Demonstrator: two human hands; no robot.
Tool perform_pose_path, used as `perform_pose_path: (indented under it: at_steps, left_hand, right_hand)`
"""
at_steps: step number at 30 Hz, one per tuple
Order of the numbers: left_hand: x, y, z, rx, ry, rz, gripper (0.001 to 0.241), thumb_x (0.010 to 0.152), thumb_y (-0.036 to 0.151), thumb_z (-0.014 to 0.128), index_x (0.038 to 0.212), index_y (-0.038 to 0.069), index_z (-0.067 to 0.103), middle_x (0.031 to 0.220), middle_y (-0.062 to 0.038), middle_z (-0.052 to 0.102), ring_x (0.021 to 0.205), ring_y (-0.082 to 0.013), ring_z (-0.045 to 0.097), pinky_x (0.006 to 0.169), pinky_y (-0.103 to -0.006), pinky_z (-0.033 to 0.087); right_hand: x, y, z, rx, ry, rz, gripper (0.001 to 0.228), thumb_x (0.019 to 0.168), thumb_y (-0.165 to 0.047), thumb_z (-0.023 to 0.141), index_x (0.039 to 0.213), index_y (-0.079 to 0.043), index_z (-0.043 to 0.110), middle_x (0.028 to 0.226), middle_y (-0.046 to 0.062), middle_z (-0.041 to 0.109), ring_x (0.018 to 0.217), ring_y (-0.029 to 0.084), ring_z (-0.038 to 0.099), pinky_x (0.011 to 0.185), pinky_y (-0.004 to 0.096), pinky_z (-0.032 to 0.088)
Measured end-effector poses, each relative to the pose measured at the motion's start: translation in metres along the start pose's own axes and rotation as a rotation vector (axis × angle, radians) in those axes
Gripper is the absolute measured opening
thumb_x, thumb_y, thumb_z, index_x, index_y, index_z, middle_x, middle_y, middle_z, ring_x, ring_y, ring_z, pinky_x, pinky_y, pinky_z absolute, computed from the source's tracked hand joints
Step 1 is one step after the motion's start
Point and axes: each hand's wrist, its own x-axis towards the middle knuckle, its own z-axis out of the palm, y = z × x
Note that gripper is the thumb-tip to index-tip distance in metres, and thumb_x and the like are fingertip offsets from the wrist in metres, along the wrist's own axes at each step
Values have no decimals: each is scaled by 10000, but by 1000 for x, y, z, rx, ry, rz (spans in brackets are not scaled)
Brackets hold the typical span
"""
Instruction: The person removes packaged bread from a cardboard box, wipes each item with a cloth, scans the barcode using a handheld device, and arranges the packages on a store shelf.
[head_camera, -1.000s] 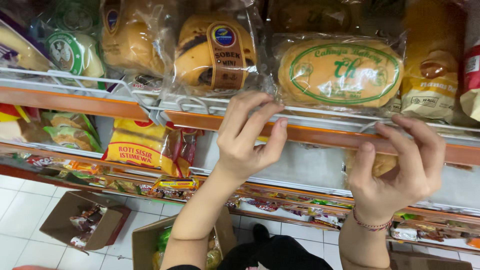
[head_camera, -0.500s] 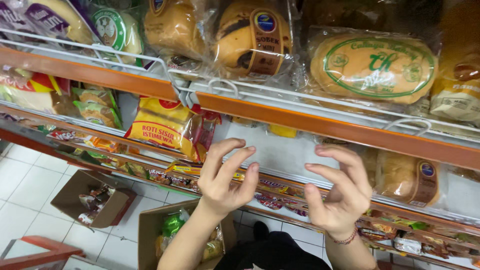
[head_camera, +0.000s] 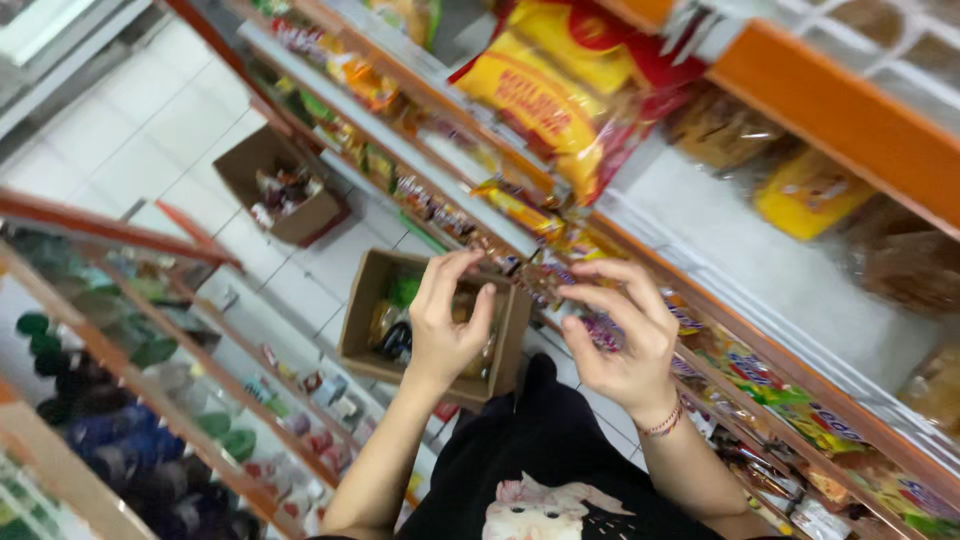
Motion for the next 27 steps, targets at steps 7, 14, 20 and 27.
perform_pose_path:
  at_steps: [7,14,20,27]
  left_hand:
    - [-77,-104,-61,143,123,-277,362,876,6,715,1230,24,639,1142,-145,637,920,-258,668,867,-348,553]
    - [-169,-239,-65,189,124,-627,296,868,70,707,1153,12,655,1111,-160,635,921,-308,690,843,-392,553]
    - [-235,-378,-6,536,-272,-657,307,812,145,726,1101,47,692,1139,-195,615,1063,-391,618,872,-499,531]
    - [-274,-479,70,740,-669,-398,246,872,154,683,1111,108,718,1267,-77,624,1258,-284,576,1011,-546,479]
  right_hand:
    - [-21,25,112,128,-192,156,216,873,25,727,1085,-12,733,1181,116,682,1024,205,678,879,312,552]
    - [-69,98,229,213,-346,332,155,927,32,712,1075,-13,728,1135,93,683,857,140,667,753,262,527]
    - [-148,182,311,191,-458,378,148,942,31,697,1077,-17,732,1128,88,682,964,159,709,814,259,586]
    - [-244,274,373,186,-540,658,127,927,-20,698,1044,-38,743,1038,77,702,911,153,717,730,259,584]
